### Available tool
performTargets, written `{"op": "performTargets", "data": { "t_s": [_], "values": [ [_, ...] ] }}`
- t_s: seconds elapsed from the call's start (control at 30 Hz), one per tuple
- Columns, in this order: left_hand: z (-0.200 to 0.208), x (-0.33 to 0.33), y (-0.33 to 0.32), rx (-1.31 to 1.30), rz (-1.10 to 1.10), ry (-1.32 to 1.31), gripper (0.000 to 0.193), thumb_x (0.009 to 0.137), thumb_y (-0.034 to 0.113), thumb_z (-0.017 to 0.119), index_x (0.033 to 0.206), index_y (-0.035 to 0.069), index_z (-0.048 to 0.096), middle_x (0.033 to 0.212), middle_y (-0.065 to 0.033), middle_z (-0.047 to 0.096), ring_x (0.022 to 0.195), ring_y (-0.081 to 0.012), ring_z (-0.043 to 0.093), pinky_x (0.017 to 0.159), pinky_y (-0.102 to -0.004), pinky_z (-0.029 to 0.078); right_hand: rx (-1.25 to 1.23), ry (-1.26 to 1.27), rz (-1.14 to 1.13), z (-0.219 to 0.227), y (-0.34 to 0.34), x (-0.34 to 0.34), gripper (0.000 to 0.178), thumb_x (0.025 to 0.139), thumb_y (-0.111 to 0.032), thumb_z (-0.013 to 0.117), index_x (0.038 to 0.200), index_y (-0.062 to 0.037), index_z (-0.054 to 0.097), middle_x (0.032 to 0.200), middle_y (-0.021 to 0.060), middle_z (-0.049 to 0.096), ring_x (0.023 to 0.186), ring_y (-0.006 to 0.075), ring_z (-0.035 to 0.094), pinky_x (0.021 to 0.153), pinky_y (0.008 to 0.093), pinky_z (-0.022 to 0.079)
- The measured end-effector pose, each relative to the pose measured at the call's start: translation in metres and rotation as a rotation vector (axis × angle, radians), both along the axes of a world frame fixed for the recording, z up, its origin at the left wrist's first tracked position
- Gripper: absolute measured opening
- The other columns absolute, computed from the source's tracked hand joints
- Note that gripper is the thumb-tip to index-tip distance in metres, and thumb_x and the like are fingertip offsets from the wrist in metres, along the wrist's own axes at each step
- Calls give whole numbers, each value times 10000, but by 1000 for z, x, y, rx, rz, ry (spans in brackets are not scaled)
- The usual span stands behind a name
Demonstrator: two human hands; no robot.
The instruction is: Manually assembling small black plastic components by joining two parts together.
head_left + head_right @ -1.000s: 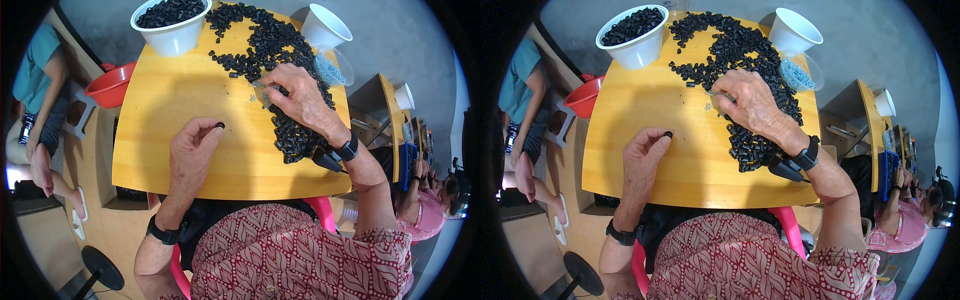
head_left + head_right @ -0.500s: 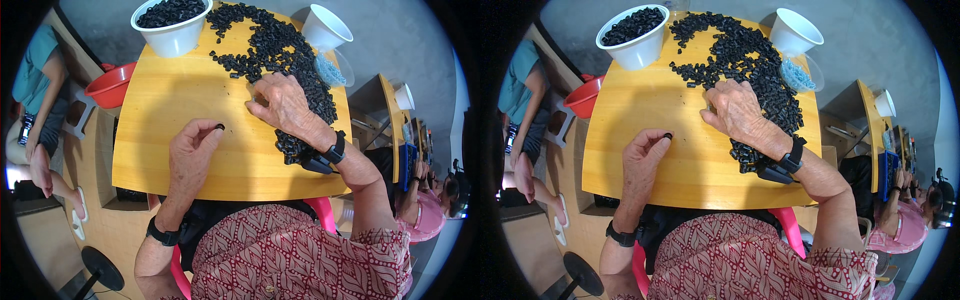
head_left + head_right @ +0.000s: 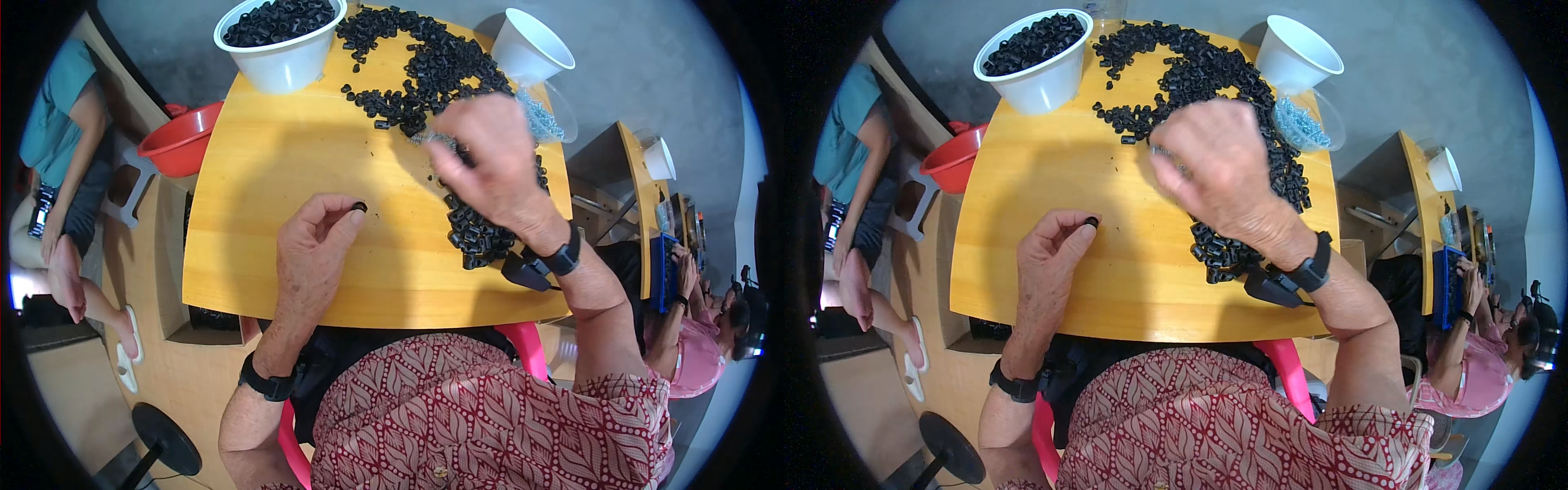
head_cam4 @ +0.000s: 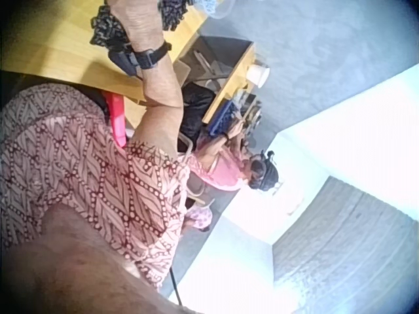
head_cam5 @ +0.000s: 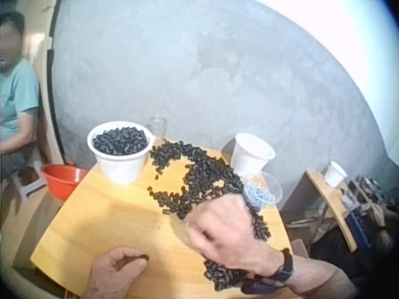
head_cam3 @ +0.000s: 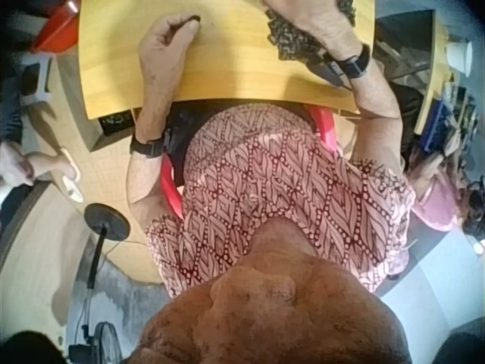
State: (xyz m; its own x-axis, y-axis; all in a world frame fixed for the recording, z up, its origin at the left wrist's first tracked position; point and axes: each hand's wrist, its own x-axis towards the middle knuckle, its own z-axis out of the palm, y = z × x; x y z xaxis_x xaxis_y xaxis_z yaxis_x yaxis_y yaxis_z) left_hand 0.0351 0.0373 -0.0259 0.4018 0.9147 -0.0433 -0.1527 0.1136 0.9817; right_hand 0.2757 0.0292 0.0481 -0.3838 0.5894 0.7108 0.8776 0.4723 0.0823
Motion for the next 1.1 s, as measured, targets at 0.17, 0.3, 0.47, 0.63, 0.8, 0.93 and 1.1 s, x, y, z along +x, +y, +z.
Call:
{"op": "performTargets", "data": {
  "t_s": [0.17, 0.3, 0.47, 0.63, 0.8, 0.93, 1.1],
  "values": [
    [1, -1, -1, -7, -5, -14, 121, 960, 38, 654, 1069, 2, 690, 1035, -13, 697, 962, -87, 622, 902, -232, 484, -270, -28, -24, -21, -11, 13, 118, 837, -161, 711, 927, -99, 667, 881, 55, 629, 870, 248, 597, 844, 403, 432],
    [3, -1, 0, 10, -9, 40, 130, 960, 40, 653, 1078, -2, 685, 1032, -13, 695, 959, -85, 622, 897, -230, 484, -292, 107, -106, -14, -7, 23, 103, 838, -150, 706, 896, -75, 668, 859, 65, 631, 846, 257, 598, 787, 395, 440],
    [-2, 0, -1, 8, 6, 12, 135, 958, 42, 654, 1081, -8, 683, 1032, -12, 693, 955, -87, 621, 893, -233, 484, -303, 99, -34, -18, 3, 17, 135, 841, -127, 677, 947, -45, 689, 821, 81, 620, 806, 268, 597, 754, 404, 446],
    [1, -1, -1, 19, 23, 13, 129, 957, 36, 656, 1078, 5, 685, 1038, -9, 691, 960, -87, 617, 902, -235, 481, -542, -53, 1, -22, 23, -8, 265, 795, -173, 727, 1023, -40, 708, 945, 93, 615, 956, 278, 576, 828, 417, 440],
    [-2, -2, -2, 11, 15, -27, 131, 955, 38, 665, 1081, 8, 684, 1039, -8, 692, 963, -84, 617, 903, -235, 482, -637, -25, 11, -37, 33, -12, 295, 820, -172, 717, 1081, -40, 691, 924, 104, 606, 955, 289, 572, 872, 418, 432],
    [-3, -2, -1, 23, 29, -31, 131, 954, 32, 661, 1075, -18, 660, 997, -5, 679, 933, -74, 620, 855, -229, 497, -633, -40, 6, -39, 35, -16, 217, 787, -135, 707, 992, -63, 708, 907, 100, 631, 956, 288, 605, 815, 429, 468],
    [-2, -1, -1, 1, 25, -45, 138, 955, 36, 662, 1081, -19, 661, 996, -6, 681, 932, -74, 622, 851, -228, 498, -630, 64, 33, -45, 35, -10, 144, 800, -75, 674, 942, -49, 678, 871, 111, 630, 828, 313, 635, 706, 442, 513]
  ]
}}
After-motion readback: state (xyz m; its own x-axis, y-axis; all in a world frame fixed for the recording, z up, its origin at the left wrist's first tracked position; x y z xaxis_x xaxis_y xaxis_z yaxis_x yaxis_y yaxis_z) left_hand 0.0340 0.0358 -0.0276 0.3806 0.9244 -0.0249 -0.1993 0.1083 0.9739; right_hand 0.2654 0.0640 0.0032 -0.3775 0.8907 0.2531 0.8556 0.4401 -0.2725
